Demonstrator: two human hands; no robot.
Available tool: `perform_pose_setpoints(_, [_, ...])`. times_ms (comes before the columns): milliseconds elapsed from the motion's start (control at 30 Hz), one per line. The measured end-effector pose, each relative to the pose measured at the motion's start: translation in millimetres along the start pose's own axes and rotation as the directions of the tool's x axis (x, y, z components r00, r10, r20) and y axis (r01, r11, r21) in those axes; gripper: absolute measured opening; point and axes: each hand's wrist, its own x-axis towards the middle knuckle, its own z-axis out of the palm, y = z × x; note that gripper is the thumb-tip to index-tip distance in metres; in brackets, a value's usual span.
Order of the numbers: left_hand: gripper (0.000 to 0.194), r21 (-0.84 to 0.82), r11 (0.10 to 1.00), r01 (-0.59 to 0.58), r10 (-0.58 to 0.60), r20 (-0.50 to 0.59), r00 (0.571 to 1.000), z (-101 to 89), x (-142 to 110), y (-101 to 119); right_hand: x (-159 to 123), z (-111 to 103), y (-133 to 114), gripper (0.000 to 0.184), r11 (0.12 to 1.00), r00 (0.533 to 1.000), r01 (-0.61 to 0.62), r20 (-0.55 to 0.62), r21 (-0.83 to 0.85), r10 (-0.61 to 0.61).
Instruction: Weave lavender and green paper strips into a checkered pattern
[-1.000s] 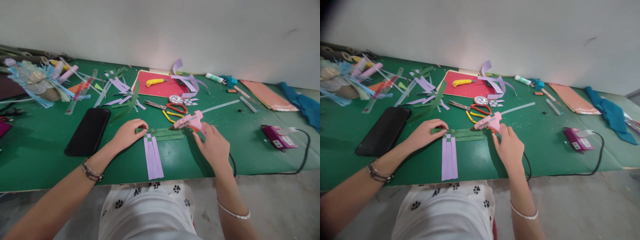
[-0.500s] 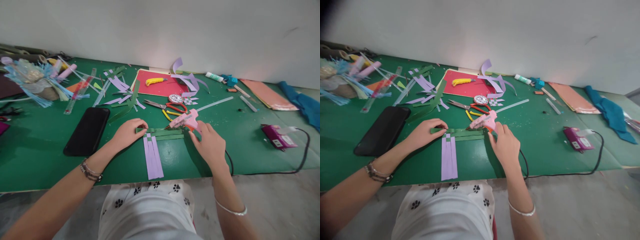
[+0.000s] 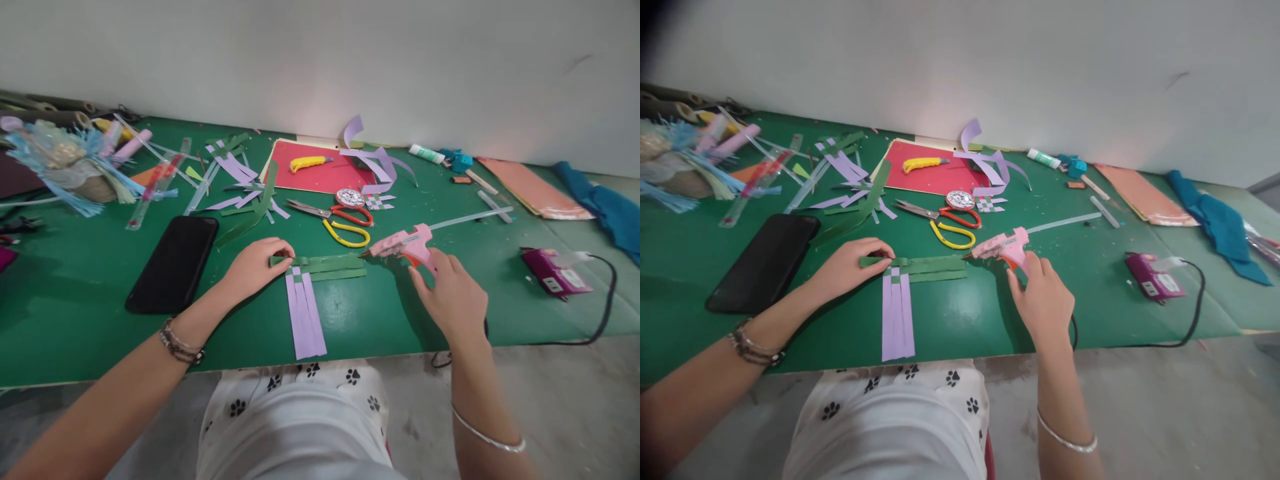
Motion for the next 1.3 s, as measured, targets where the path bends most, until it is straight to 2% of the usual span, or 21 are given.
perform_pose_setpoints(133, [0.018,0.002,1.0,-0.01,0.01,-0.003,1.0,-0.3,0,0,3,4,12,0.039,0.997,0.999,-0.053,0.016,0.049,0.052])
perform_pose_setpoints(233, [0.018,-0.005,1.0,0.003,-0.003,0.0,1.0,-0.5,0,1,9,11,29,0.04,0.985,0.991,-0.136,0.006,0.109,0.136])
perform_pose_setpoints(367, [0.018,-0.028,1.0,0.013,-0.013,-0.003,1.0,-0.5,-1,2,17,17,53,0.04,0.951,0.96,-0.28,0.019,0.133,0.28])
perform_pose_setpoints(500, [0.018,-0.036,0.999,0.014,-0.014,-0.01,1.0,-0.4,-1,2,22,19,68,0.04,0.894,0.901,-0.433,0.088,0.114,0.425])
perform_pose_setpoints(600, [0.018,-0.049,0.999,0.017,-0.018,-0.026,0.999,-0.2,-1,4,24,23,76,0.039,0.872,0.875,-0.483,0.091,0.08,0.476])
perform_pose_setpoints(667, [0.019,-0.08,0.997,0.017,-0.021,-0.055,0.998,-0.1,-1,5,25,26,79,0.039,0.883,0.882,-0.468,0.093,0.047,0.463])
perform_pose_setpoints(733, [0.018,-0.124,0.992,0.02,-0.031,-0.089,0.996,-0.2,-1,8,25,25,79,0.044,0.915,0.912,-0.404,0.072,-0.008,0.403])
perform_pose_setpoints(833, [0.018,-0.186,0.981,0.061,-0.079,-0.094,0.992,-1.1,0,11,27,15,64,0.053,0.958,0.959,-0.28,-0.048,-0.053,0.278])
perform_pose_setpoints(900, [0.02,-0.198,0.977,0.082,-0.1,-0.083,0.992,-1.9,0,13,30,4,43,0.046,0.983,0.98,-0.169,-0.091,0.066,0.175])
perform_pose_setpoints(967, [0.022,-0.194,0.978,0.074,-0.091,-0.079,0.993,-2.7,1,14,33,-7,12,0.04,0.945,0.998,0.066,-0.026,0.321,-0.061])
perform_pose_setpoints(1000, [0.024,-0.193,0.979,0.061,-0.077,-0.075,0.994,-2.9,1,15,33,-12,-5,0.039,0.886,0.988,0.144,-0.011,0.441,-0.155])
perform_pose_setpoints(1067, [0.026,-0.201,0.979,0.03,-0.042,-0.055,0.998,-3.1,0,17,34,-19,-41,0.043,0.74,0.931,0.27,0.028,0.616,-0.363])
perform_pose_setpoints(1167, [0.032,-0.232,0.972,-0.026,0.023,-0.014,1.0,-2.0,-2,18,35,-19,-86,0.054,0.576,0.84,0.334,0.041,0.746,-0.541])
perform_pose_setpoints(1233, [0.029,-0.27,0.961,-0.058,0.055,-0.02,0.998,-0.3,-2,18,39,-14,-106,0.054,0.529,0.795,0.332,0.07,0.781,-0.603])
perform_pose_setpoints(1300, [0.021,-0.305,0.949,-0.079,0.069,-0.042,0.997,1.7,-3,16,44,-8,-118,0.047,0.54,0.798,0.298,0.105,0.787,-0.594])
